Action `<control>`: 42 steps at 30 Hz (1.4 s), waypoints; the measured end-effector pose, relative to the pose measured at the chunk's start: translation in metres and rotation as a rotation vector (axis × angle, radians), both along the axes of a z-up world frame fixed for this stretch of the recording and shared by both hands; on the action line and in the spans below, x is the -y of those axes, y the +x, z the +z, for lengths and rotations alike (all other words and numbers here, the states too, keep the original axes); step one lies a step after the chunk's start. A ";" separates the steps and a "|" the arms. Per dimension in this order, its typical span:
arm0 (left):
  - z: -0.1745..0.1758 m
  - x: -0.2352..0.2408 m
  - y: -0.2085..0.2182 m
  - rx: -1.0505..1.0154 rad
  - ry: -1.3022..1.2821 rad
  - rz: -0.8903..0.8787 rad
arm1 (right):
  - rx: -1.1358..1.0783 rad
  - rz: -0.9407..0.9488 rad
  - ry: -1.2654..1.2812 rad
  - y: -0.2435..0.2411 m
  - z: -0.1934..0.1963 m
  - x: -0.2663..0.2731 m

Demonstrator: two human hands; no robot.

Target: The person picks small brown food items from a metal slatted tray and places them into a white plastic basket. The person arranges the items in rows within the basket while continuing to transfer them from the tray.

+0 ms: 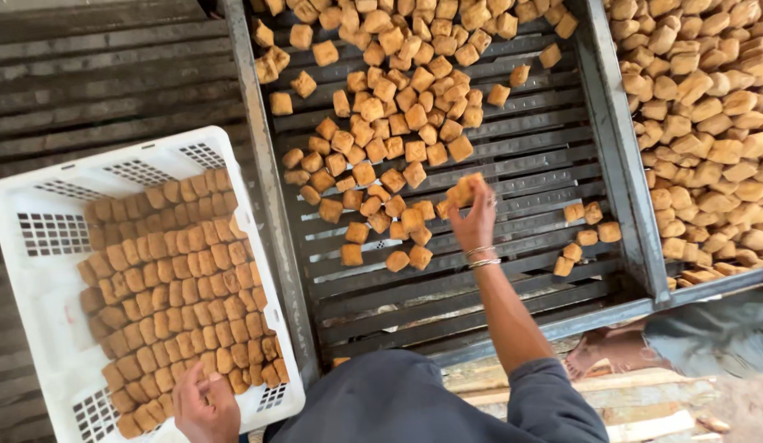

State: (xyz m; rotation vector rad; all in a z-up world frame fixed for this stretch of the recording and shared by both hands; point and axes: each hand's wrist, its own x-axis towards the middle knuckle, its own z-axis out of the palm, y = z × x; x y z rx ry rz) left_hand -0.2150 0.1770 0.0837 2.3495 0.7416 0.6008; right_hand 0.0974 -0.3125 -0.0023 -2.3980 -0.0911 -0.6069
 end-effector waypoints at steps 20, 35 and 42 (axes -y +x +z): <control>0.037 0.004 0.014 -0.059 -0.176 -0.097 | -0.040 -0.078 0.015 -0.038 0.018 -0.098; 0.042 -0.017 0.043 -0.030 -0.386 -0.236 | -0.218 -0.181 -0.229 -0.072 -0.024 -0.137; 0.080 -0.118 0.170 0.106 -0.412 -0.339 | -0.138 0.186 0.181 0.001 0.138 -0.260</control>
